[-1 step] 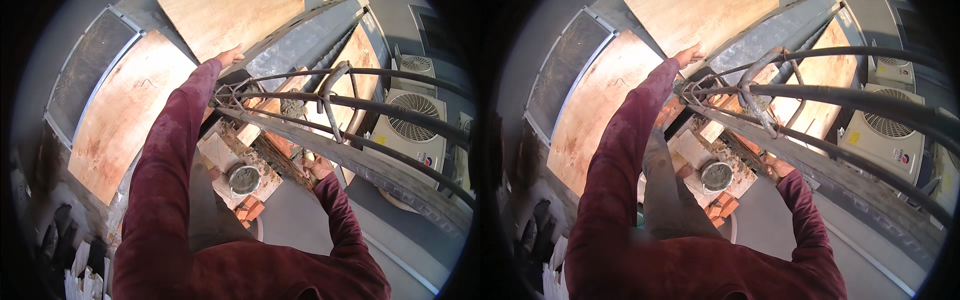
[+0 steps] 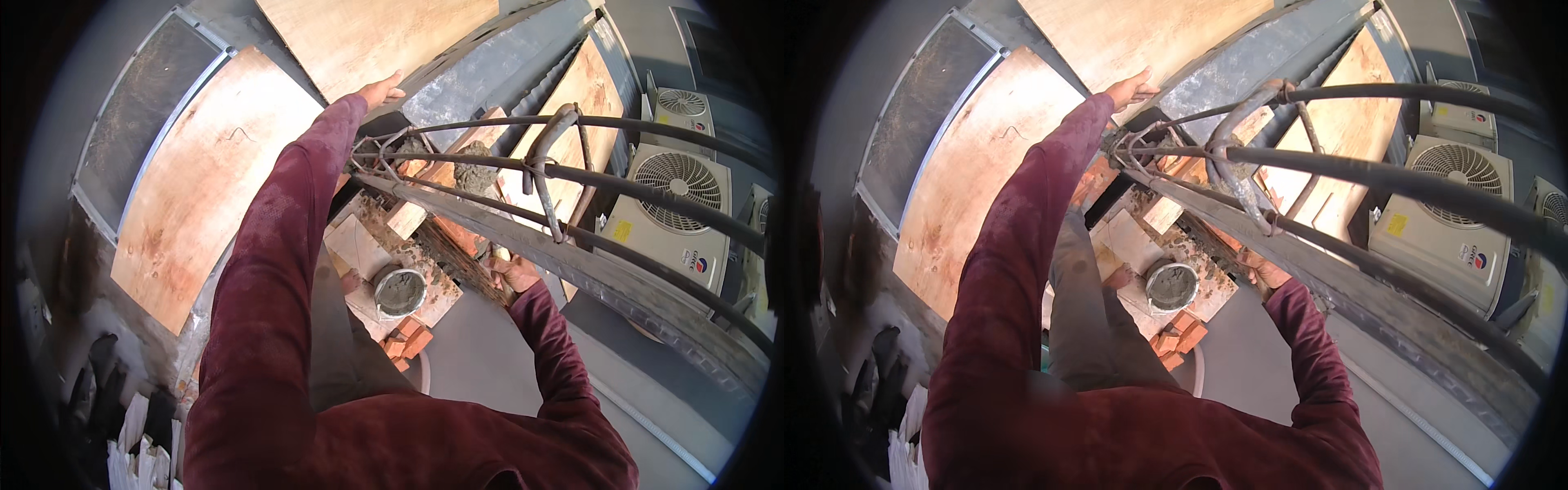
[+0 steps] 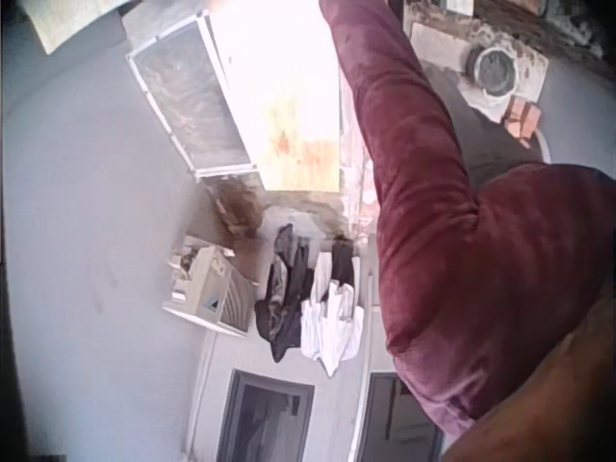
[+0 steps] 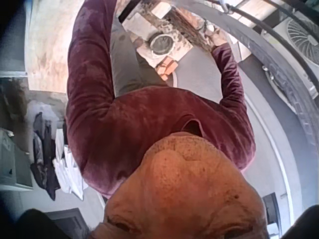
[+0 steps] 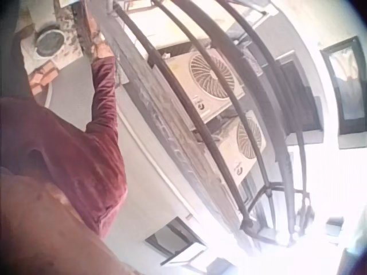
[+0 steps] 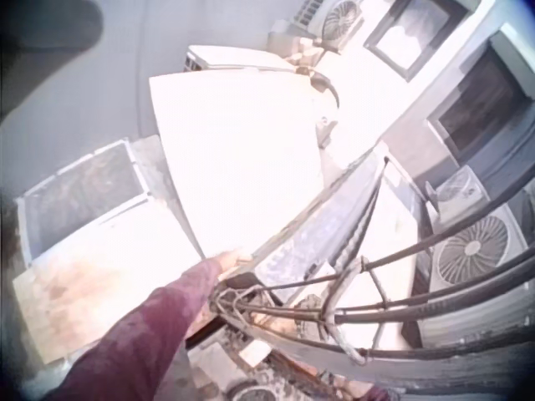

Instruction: The person builds a brick wall by applying mortar with a trowel and placing bricks in a row, using an axe to chip and fit a brick into a gap.

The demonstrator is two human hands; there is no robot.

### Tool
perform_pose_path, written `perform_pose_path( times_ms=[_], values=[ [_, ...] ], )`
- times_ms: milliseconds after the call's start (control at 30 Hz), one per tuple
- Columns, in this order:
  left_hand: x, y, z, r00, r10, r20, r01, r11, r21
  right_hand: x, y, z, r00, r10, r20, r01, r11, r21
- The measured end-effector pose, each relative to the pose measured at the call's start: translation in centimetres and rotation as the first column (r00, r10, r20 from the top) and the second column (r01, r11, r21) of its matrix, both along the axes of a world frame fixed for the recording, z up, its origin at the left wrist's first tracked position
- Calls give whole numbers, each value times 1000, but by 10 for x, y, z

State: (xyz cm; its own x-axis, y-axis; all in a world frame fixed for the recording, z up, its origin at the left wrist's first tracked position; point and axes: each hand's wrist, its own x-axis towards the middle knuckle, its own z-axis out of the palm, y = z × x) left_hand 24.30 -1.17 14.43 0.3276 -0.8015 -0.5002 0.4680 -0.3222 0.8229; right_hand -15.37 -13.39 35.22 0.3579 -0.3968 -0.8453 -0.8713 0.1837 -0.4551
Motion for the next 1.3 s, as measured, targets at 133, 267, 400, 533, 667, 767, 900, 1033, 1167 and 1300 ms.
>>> perform_pose_path(
  times_ms=[133, 267, 400, 533, 667, 767, 900, 1033, 1167, 1300],
  values=[
    [-5, -26, -22, 998, -57, -22, 54, 994, -94, 13, -3, -42, 990, 103, -96, -97, 993, 62],
    [-6, -47, 20, 962, -220, 164, 200, 971, 128, 7, 2, -81, 986, 160, -48, -167, 940, -299],
    [-10, -40, 8, 914, -374, 155, 340, 917, 209, 12, -2, -92, 934, 346, -90, -341, 782, -521],
    [-42, -38, -14, 919, -390, 66, 374, 911, 176, 21, -9, -91, 860, 485, -159, -472, 637, -610],
    [-50, -50, -27, 936, -341, 91, 334, 939, 79, 21, -15, -71, 751, 608, -257, -605, 479, -636],
    [-53, -55, -24, 946, -305, 107, 300, 952, 66, 17, -25, -34, 619, 708, -341, -707, 313, -634],
    [-57, -44, -17, 967, -251, 42, 248, 967, 64, 43, -41, 9, 393, 810, -434, -785, 51, -617],
    [-58, -47, -23, 967, -72, 244, 47, 993, 110, 85, -52, 39, 187, 831, -523, -774, -203, -600],
    [-52, 5, -48, 975, 19, 223, -47, 991, 122, 138, -60, 36, 4, 829, -559, -711, -391, -585],
    [-72, 48, -32, 758, 648, 71, -642, 761, -92, 158, -78, 36, -58, 691, -721, -704, -541, -461]
  ],
)
